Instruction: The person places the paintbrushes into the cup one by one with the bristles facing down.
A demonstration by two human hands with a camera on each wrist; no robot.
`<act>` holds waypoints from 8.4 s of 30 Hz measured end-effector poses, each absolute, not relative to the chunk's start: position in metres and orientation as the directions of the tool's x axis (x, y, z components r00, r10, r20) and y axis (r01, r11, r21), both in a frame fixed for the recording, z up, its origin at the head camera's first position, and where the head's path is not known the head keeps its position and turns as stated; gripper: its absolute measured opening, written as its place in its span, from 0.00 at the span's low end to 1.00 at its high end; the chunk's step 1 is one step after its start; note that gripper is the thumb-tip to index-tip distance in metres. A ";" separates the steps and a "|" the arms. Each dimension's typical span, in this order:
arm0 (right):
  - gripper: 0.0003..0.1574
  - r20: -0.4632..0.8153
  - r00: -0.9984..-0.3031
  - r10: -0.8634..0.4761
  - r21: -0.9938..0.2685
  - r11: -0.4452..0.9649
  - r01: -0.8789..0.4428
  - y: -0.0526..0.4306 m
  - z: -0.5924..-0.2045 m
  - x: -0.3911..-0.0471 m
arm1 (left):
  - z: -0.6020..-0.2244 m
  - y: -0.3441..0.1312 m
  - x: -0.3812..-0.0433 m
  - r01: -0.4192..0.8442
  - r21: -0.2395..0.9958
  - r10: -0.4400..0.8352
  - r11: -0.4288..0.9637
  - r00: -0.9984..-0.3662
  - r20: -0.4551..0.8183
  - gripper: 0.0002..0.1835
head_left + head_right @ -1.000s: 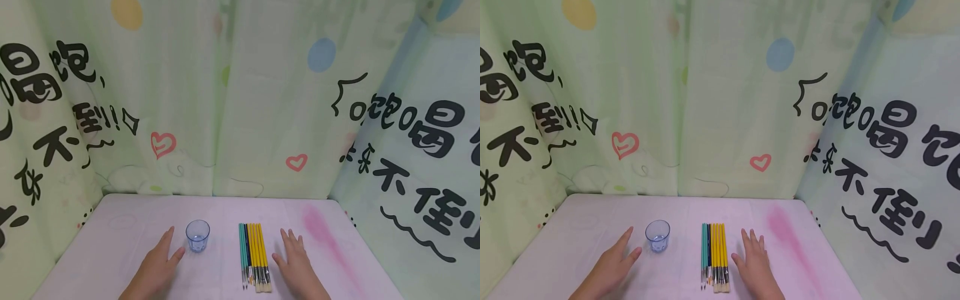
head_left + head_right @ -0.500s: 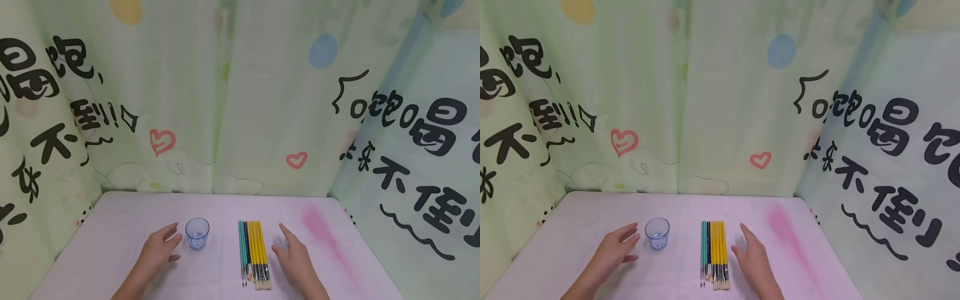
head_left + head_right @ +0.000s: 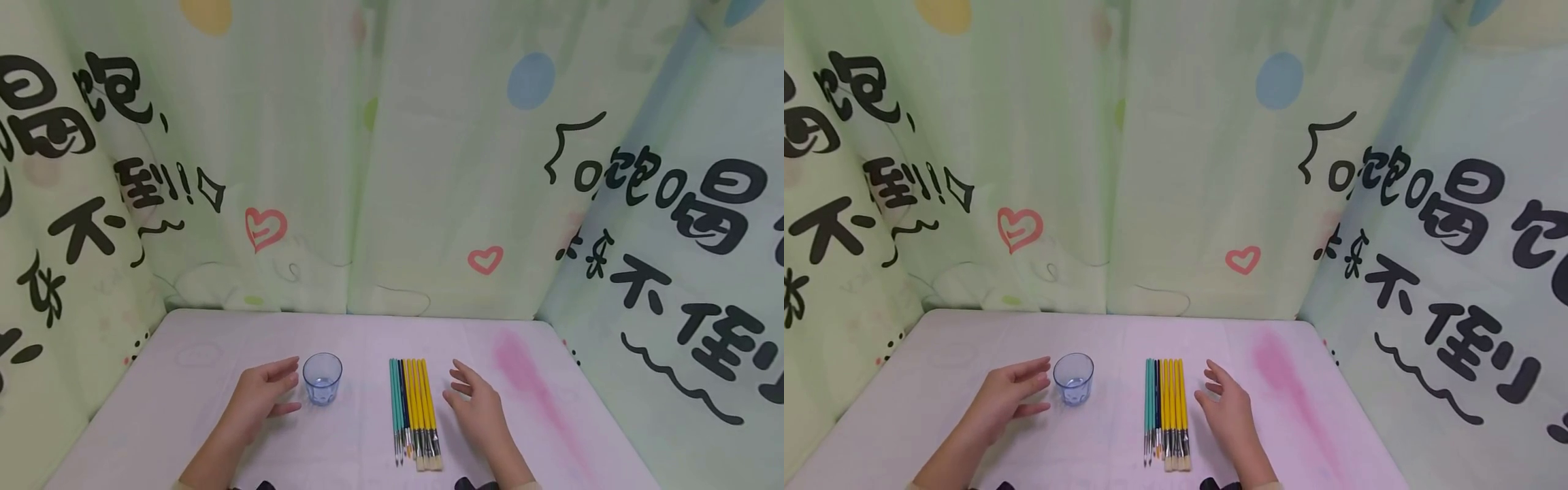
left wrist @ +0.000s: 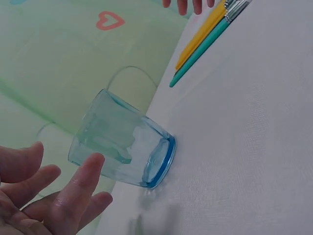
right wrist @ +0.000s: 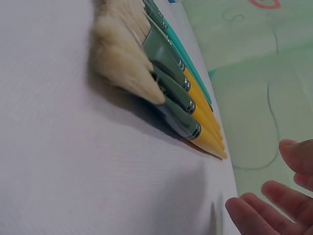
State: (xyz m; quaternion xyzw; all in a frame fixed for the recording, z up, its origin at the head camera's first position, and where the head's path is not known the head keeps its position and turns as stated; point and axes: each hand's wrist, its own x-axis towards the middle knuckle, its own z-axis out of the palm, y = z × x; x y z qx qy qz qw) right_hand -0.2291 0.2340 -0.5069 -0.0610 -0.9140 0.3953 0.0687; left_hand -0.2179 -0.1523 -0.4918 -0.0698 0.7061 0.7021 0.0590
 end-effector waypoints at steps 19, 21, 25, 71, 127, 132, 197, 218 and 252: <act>0.39 -0.137 -0.978 0.156 -0.817 0.541 0.201 0.230 -0.504 -0.246 | -0.494 -0.143 -0.236 -0.236 0.971 -0.082 0.025 -0.969 -0.233 0.23; 0.39 -0.145 -0.979 0.145 -0.808 0.554 0.201 0.230 -0.503 -0.248 | -0.494 -0.143 -0.236 -0.230 0.973 -0.077 0.018 -0.971 -0.228 0.22; 0.39 -0.168 -0.976 0.136 -0.787 0.577 0.216 0.228 -0.501 -0.252 | -0.494 -0.141 -0.236 -0.231 0.973 -0.087 0.020 -0.970 -0.228 0.21; 0.31 -0.275 -0.954 0.120 -0.686 0.671 0.282 0.211 -0.502 -0.287 | -0.504 -0.131 -0.237 -0.202 0.979 -0.163 -0.010 -0.966 -0.201 0.17; 0.36 -0.262 -0.960 0.100 -0.813 0.513 0.275 0.216 -0.503 -0.281 | -0.501 -0.130 -0.238 -0.229 0.972 -0.165 -0.047 -0.958 -0.234 0.18; 0.36 -0.253 -0.963 0.093 -0.841 0.471 0.266 0.219 -0.501 -0.278 | -0.501 -0.131 -0.237 -0.225 0.973 -0.164 -0.045 -0.959 -0.229 0.18; 0.37 0.117 -0.981 -0.158 -0.981 0.133 -0.138 0.132 -0.427 -0.273 | -0.497 -0.133 -0.238 -0.252 0.967 -0.167 -0.039 -0.952 -0.255 0.18; 0.36 0.189 -0.974 -0.124 -0.980 0.042 -0.196 0.089 -0.413 -0.277 | -0.496 -0.133 -0.240 -0.260 0.965 -0.169 -0.037 -0.950 -0.263 0.17; 0.35 0.326 -0.942 -0.077 -0.945 0.015 -0.328 0.049 -0.418 -0.292 | -0.497 -0.133 -0.239 -0.277 0.961 -0.169 -0.026 -0.946 -0.277 0.18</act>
